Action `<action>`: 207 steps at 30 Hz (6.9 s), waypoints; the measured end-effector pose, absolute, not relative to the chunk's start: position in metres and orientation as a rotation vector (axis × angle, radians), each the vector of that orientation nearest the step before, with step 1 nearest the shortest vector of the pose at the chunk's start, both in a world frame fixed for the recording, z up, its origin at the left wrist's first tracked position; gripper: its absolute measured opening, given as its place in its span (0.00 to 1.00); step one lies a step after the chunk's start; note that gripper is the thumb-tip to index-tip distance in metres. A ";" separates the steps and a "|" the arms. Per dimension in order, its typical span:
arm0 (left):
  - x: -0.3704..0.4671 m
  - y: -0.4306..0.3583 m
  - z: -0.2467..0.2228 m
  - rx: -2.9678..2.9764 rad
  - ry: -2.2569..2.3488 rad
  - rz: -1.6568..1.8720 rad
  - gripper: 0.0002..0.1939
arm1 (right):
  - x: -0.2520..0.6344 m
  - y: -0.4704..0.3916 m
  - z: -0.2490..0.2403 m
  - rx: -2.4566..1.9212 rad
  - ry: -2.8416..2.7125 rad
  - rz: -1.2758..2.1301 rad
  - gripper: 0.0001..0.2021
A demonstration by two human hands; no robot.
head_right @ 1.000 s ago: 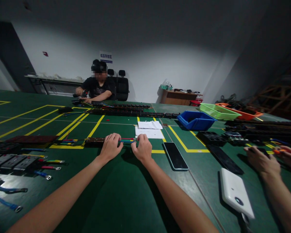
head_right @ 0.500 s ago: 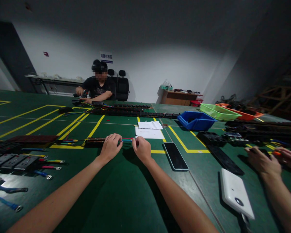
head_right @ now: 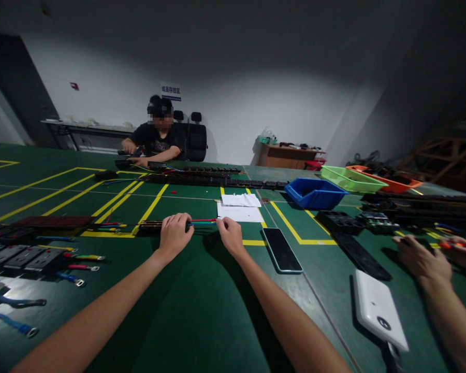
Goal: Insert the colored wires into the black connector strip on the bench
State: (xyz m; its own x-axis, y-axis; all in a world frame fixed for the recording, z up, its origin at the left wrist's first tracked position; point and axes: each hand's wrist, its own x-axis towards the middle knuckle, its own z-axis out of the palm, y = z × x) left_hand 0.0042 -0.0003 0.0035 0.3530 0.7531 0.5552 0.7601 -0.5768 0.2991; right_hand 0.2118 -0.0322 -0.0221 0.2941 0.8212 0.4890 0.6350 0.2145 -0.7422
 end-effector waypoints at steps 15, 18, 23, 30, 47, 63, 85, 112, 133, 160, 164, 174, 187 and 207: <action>0.004 0.003 0.003 -2.649 -1.448 -1.028 0.06 | 0.219 -0.024 -0.024 -1.546 -1.137 0.526 0.20; 0.004 0.004 0.001 -2.650 -1.426 -1.050 0.06 | 0.214 -0.023 -0.019 -1.456 -0.992 0.683 0.18; 0.004 0.005 -0.001 -2.660 -1.412 -1.068 0.05 | 0.206 -0.025 -0.008 -1.417 -0.800 0.887 0.13; 0.004 0.005 0.001 -2.653 -1.425 -1.071 0.05 | 0.216 -0.025 -0.015 -1.481 -1.013 0.781 0.18; 0.004 0.002 0.005 -2.659 -1.456 -1.042 0.05 | 0.226 -0.029 -0.026 -1.602 -1.460 0.135 0.18; 0.003 0.005 0.002 -2.640 -1.430 -1.032 0.05 | 0.223 -0.034 -0.020 -1.537 -1.378 0.153 0.19; 0.003 0.005 0.000 -2.672 -1.427 -1.056 0.05 | 0.208 -0.045 -0.016 -1.824 -1.655 -0.178 0.16; 0.003 0.003 0.002 -2.635 -1.420 -1.039 0.03 | 0.206 -0.051 -0.013 -1.943 -1.770 -0.353 0.12; 0.003 0.000 0.003 -2.640 -1.407 -1.032 0.05 | 0.228 -0.033 -0.020 -1.814 -1.377 0.469 0.25; 0.003 0.001 0.001 -2.578 -1.398 -1.026 0.02 | 0.213 -0.027 -0.019 -1.496 -1.113 0.827 0.20; 0.003 0.001 0.000 -2.590 -1.399 -1.038 0.03 | 0.215 -0.024 -0.026 -1.615 -1.251 0.623 0.20; 0.003 0.001 0.001 -2.648 -1.408 -1.061 0.04 | 0.216 -0.025 -0.023 -1.664 -1.255 0.609 0.20; 0.003 0.000 0.001 -2.633 -1.428 -1.024 0.04 | 0.228 -0.021 -0.018 -1.488 -0.971 1.057 0.11; 0.004 0.002 -0.001 -2.670 -1.386 -1.003 0.05 | 0.221 -0.026 -0.016 -1.509 -1.038 0.961 0.18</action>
State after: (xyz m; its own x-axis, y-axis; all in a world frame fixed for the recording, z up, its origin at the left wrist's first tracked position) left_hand 0.0039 0.0017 -0.0013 0.4180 0.7455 0.5192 0.7265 -0.6174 0.3017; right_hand 0.2211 -0.0258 -0.0163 0.3088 0.9492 -0.0601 0.1327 -0.1055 -0.9855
